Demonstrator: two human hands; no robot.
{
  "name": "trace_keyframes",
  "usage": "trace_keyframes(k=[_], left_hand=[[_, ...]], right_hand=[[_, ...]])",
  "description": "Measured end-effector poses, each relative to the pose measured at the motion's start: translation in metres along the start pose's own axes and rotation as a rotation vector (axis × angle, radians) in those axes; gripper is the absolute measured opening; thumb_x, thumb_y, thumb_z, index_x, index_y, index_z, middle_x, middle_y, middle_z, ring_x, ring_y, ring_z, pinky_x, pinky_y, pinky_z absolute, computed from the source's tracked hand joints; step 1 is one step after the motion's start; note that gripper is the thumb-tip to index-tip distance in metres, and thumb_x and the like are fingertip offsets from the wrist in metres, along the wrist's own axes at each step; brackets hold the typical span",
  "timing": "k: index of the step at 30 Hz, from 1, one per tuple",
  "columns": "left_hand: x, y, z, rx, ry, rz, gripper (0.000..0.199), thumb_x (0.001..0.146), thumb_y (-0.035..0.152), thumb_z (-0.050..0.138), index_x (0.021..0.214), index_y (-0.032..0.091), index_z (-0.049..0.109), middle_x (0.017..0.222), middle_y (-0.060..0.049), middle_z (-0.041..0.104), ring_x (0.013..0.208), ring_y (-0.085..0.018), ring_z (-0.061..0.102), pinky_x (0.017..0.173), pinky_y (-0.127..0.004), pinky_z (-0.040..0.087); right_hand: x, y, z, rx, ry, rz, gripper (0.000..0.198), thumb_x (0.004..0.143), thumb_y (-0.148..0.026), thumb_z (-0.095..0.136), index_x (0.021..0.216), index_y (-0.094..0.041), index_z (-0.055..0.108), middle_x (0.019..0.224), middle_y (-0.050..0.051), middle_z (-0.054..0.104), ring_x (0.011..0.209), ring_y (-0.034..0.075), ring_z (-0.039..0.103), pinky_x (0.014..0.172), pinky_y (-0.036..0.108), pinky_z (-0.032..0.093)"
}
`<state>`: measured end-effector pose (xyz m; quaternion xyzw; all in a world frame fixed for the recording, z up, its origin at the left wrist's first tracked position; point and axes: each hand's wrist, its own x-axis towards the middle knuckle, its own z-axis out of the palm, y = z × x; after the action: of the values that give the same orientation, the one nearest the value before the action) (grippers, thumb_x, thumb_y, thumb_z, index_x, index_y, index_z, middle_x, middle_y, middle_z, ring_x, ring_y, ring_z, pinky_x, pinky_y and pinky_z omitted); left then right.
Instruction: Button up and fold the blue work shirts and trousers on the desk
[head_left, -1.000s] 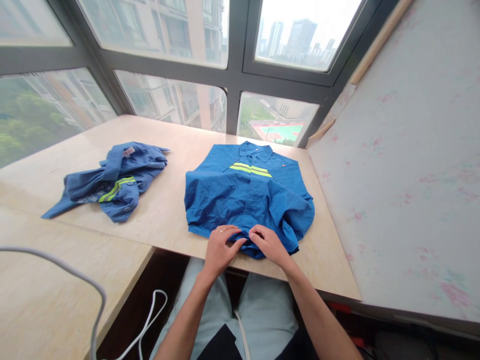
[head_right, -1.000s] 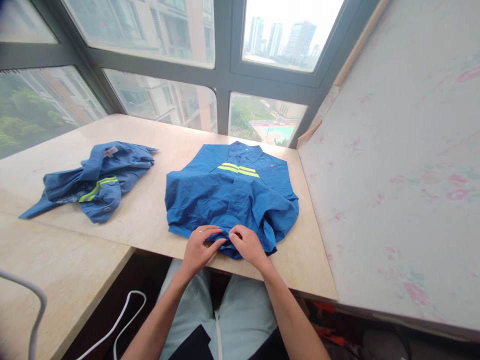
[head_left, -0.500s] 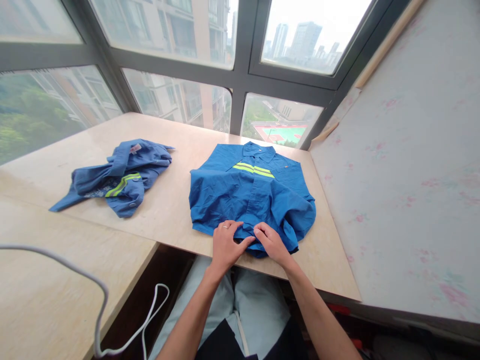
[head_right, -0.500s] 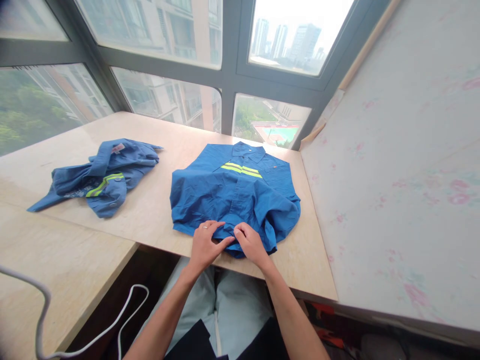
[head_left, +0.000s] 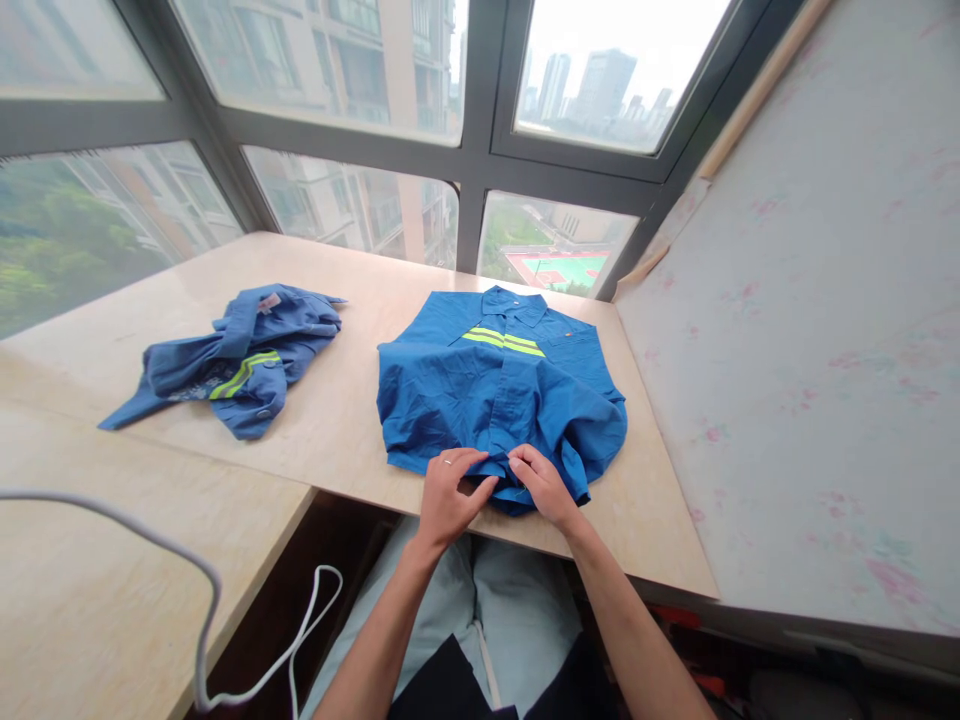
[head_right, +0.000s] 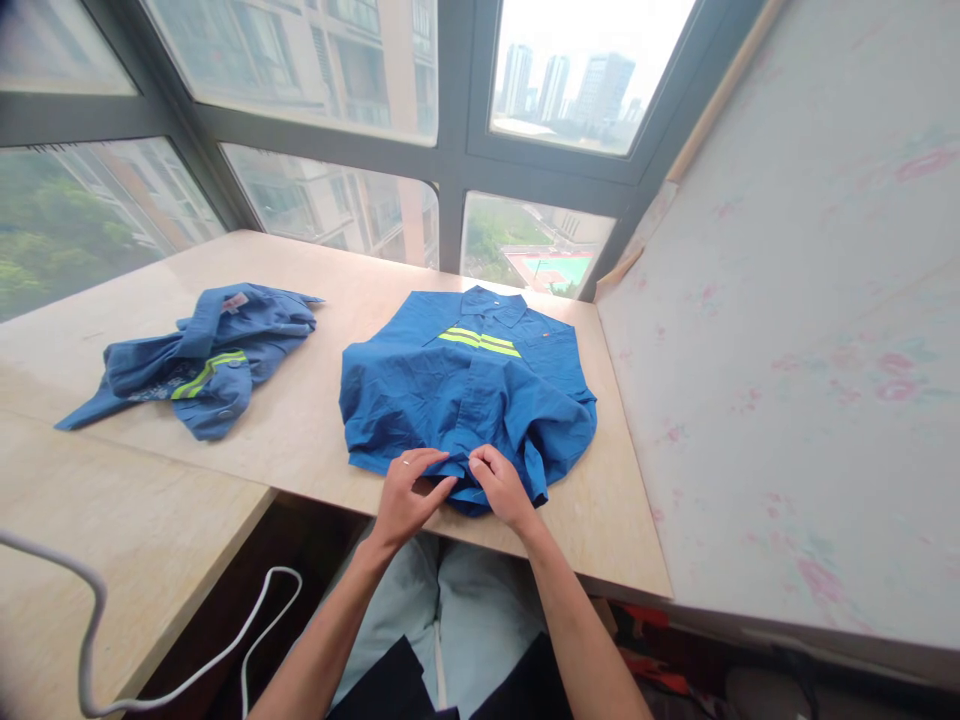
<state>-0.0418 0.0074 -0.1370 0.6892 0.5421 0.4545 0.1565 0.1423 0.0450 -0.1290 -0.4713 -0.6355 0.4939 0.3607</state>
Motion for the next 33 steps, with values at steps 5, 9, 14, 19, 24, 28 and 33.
trace_keyframes(k=[5,9,14,19,24,28,33], left_hand=[[-0.002,-0.007,0.009,0.009,0.03,0.089,0.017,0.089,0.018,0.06,0.094,0.025,0.074,0.096,-0.003,0.077,0.092,-0.021,0.07,0.083,-0.041,0.05],[-0.005,-0.005,0.011,0.011,0.086,0.14,0.018,0.092,0.02,0.058,0.097,0.025,0.075,0.097,-0.004,0.078,0.089,-0.02,0.07,0.079,-0.039,0.05],[-0.007,-0.003,0.01,0.012,0.088,0.102,0.021,0.093,0.022,0.056,0.097,0.026,0.075,0.097,-0.005,0.078,0.089,-0.02,0.07,0.08,-0.04,0.053],[-0.008,-0.003,0.01,-0.017,0.058,0.103,0.016,0.09,0.023,0.06,0.093,0.027,0.076,0.097,-0.005,0.077,0.09,-0.02,0.07,0.08,-0.04,0.054],[-0.006,-0.002,0.009,-0.043,0.032,0.111,0.014,0.089,0.021,0.063,0.093,0.027,0.075,0.098,-0.004,0.077,0.09,-0.02,0.069,0.08,-0.04,0.054],[-0.005,-0.001,0.009,-0.047,-0.003,0.119,0.015,0.089,0.019,0.061,0.091,0.026,0.074,0.097,-0.004,0.077,0.088,-0.02,0.069,0.078,-0.038,0.053],[-0.004,0.004,0.006,-0.07,-0.017,0.121,0.014,0.09,0.019,0.06,0.089,0.024,0.073,0.097,-0.005,0.077,0.089,-0.02,0.069,0.079,-0.037,0.054]], right_hand=[[-0.003,-0.012,0.0,-0.041,-0.041,-0.001,0.026,0.089,-0.045,0.05,0.081,-0.021,0.052,0.07,-0.004,0.049,0.066,0.013,0.046,0.064,0.026,0.04],[-0.004,-0.019,0.008,-0.148,-0.042,0.016,0.033,0.081,-0.052,0.065,0.087,-0.022,0.053,0.072,-0.004,0.053,0.064,0.013,0.048,0.062,0.025,0.04],[-0.002,-0.014,0.015,-0.269,0.054,-0.025,0.032,0.093,-0.048,0.048,0.076,-0.021,0.055,0.069,-0.002,0.054,0.067,0.015,0.05,0.066,0.027,0.039],[-0.002,-0.007,0.012,-0.053,0.097,-0.001,0.033,0.089,-0.049,0.051,0.072,-0.021,0.054,0.063,-0.004,0.047,0.062,0.014,0.044,0.062,0.026,0.038],[-0.001,-0.002,0.006,0.091,0.055,0.03,0.036,0.086,-0.054,0.056,0.071,-0.021,0.055,0.061,-0.004,0.043,0.059,0.013,0.039,0.059,0.026,0.035],[-0.001,0.001,0.001,0.14,0.037,0.043,0.036,0.085,-0.053,0.06,0.073,-0.02,0.059,0.062,-0.003,0.046,0.06,0.013,0.041,0.059,0.026,0.036],[-0.002,-0.002,0.0,0.15,0.055,0.061,0.034,0.084,-0.051,0.062,0.073,-0.019,0.062,0.063,-0.002,0.051,0.062,0.013,0.044,0.061,0.027,0.038]])
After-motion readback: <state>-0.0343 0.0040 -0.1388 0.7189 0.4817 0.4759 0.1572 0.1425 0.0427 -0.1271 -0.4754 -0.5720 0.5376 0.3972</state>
